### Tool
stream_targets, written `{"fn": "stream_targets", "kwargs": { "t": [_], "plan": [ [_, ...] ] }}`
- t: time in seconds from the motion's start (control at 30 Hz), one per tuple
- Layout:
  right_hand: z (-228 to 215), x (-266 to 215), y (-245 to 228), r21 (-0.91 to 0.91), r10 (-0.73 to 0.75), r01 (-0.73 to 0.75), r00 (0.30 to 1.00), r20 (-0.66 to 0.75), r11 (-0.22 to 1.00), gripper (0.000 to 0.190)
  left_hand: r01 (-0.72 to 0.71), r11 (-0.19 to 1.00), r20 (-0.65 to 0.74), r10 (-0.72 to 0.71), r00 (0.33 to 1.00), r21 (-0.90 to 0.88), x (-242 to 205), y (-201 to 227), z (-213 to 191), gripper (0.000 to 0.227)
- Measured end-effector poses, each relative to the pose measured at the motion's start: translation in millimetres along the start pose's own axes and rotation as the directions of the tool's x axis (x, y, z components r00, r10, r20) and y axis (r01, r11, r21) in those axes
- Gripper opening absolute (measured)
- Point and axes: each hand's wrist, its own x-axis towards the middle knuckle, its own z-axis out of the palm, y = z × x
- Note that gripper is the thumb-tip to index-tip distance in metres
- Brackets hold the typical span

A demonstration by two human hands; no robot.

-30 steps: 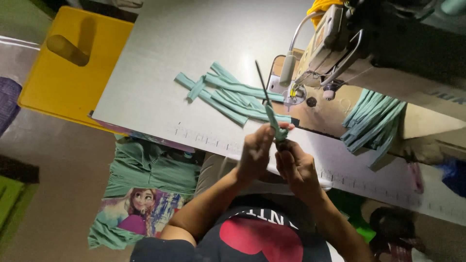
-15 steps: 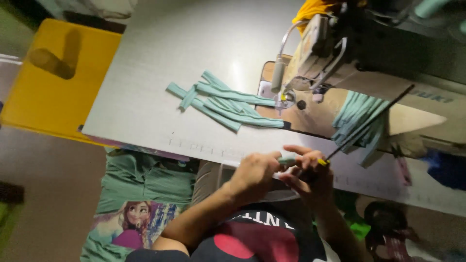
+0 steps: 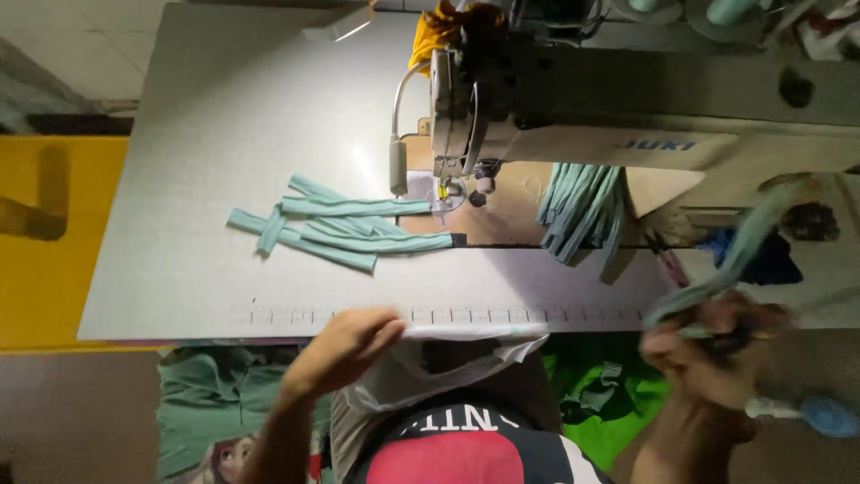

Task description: Using a screwdriver to turn small fabric strips inside out or position them on a sewing machine table.

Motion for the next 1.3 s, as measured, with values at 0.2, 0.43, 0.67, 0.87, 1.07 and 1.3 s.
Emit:
{"fn": "stream_targets", "kwargs": {
  "t": [0.2,0.43,0.67,0.87,1.07,1.3],
  "plan": [
    [1.9,-1.5,27.4,-0.515,0.347,0.05,0.683,0.642,0.856,0.048,-0.348,0.938,0.124,0.345,0.93,0.002,68.4,54.7,63.3,0.058],
    [-65.3,70.3,74.8,-0.704,-0.089,0.664,0.74,0.666,0.251,0.009,-0.285,0.898,-0.216,0.368,0.904,0.336,94.6,-23.9,0.2,0.015],
    [-35.0,44.3,55.5,-0.773,0.002,0.583,0.799,0.602,-0.252,0.037,0.698,0.687,-0.801,-0.297,0.521,0.199,24.8,-62.9,-128.6,0.028],
    [0.3,11.5,49.1,-0.924,-0.007,0.374,0.927,0.375,-0.08,0.036,0.806,0.583,-0.569,-0.632,0.526,0.097,13.4,-40.5,-127.8,0.009],
    [-33.4,14.7,93.5,-0.832,-0.06,0.554,0.832,0.551,0.044,0.031,0.244,0.928,-0.547,-0.363,0.754,-0.281,-14.0,-7.6,-155.2,0.012],
    [-24.0,12.9,97.5,-0.833,0.058,0.532,0.836,0.545,0.15,0.023,-0.53,0.839,-0.237,0.493,0.837,-0.124,-56.2,21.6,-144.1,0.047]
  ]
}}
